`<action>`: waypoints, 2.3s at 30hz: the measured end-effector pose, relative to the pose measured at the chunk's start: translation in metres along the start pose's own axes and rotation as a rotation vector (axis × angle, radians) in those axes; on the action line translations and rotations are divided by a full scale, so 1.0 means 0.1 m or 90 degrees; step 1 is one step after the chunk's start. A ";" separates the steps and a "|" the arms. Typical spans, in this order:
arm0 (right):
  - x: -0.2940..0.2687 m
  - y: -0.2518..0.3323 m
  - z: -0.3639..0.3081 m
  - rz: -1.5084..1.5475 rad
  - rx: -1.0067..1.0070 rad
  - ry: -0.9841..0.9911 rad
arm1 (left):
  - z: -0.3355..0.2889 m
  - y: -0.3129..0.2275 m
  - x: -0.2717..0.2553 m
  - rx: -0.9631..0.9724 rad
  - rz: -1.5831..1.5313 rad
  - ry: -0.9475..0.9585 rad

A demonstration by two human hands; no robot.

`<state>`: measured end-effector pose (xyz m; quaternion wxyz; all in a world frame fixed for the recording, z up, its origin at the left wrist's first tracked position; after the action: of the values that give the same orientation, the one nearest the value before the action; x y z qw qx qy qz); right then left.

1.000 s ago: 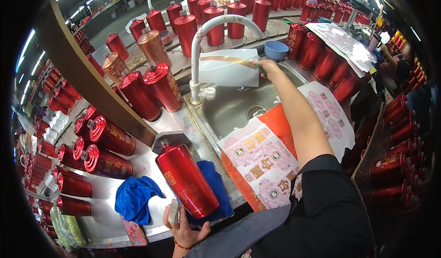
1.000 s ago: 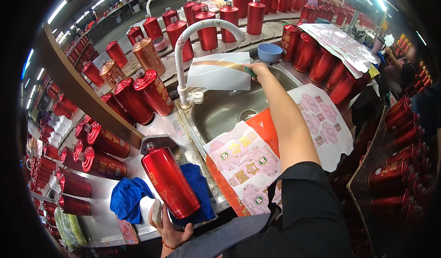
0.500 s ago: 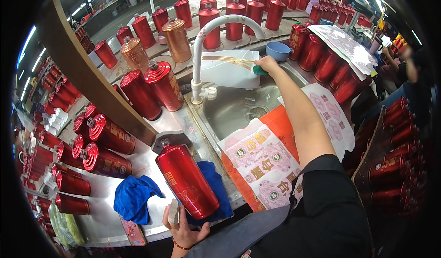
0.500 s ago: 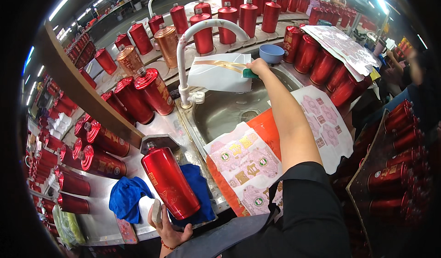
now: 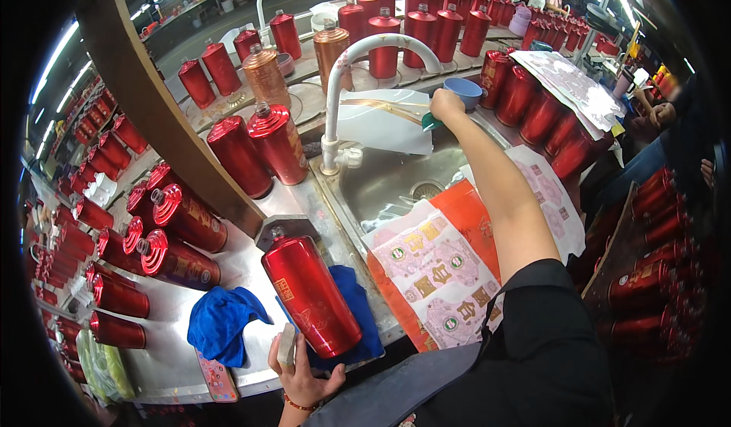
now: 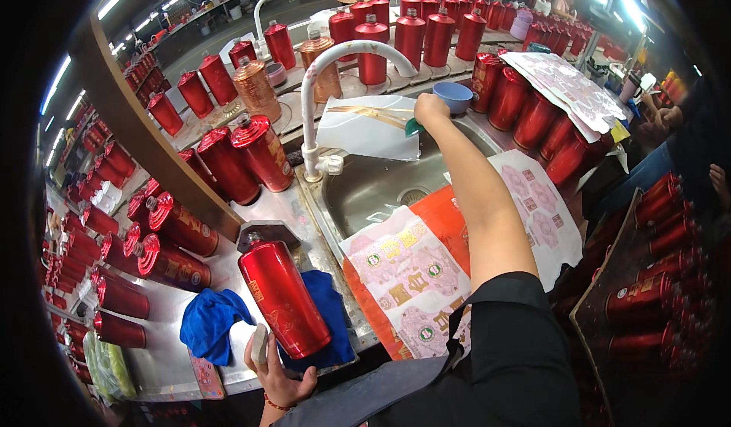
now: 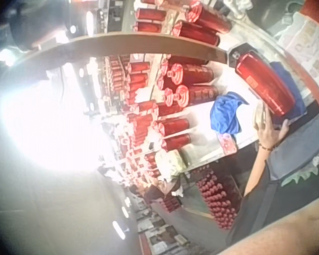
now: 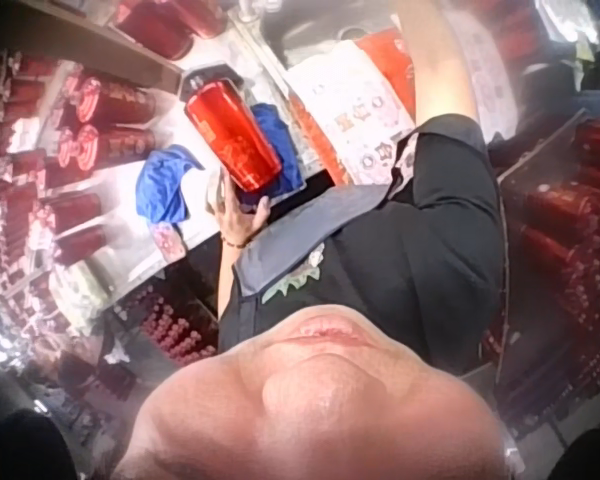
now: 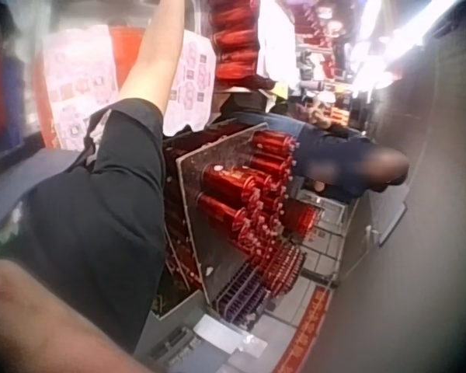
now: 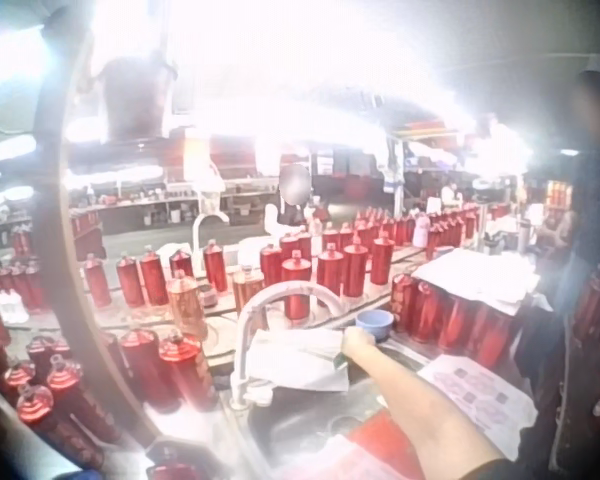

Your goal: The person applies stickers to red cylindrical containers at a workstation. They peel stickers from a sheet, place them on the containers, smooth them with a green tool, and wipe the surfaces with a blue cloth. The containers are handled one at a time and set aside after labeling.

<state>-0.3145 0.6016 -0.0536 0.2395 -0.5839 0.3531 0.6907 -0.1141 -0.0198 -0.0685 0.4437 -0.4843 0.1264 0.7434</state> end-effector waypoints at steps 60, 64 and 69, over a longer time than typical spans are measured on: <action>-1.23 1.09 -4.82 0.473 -0.613 0.255 | 0.42 -0.62 -0.82 0.099 -0.089 -0.190; -0.91 1.25 -4.99 0.525 -0.600 0.268 | 0.50 -0.56 -0.82 0.014 -0.108 -0.164; -0.81 1.23 -4.95 0.525 -0.620 0.253 | 0.48 -0.33 -0.81 -0.087 -0.139 -0.087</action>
<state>-0.0738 0.1499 0.0168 -0.4050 -0.5588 0.2328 0.6852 -0.1059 -0.0146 0.0308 0.4954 -0.4725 -0.0085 0.7289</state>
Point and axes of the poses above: each hand's wrist, its own z-axis towards the middle knuckle, its own x-axis out of the palm, y = z × x, the point moved 9 cm from there along z, towards the middle knuckle, and after that the axes turned 1 degree about -z, right-handed, at the moved point
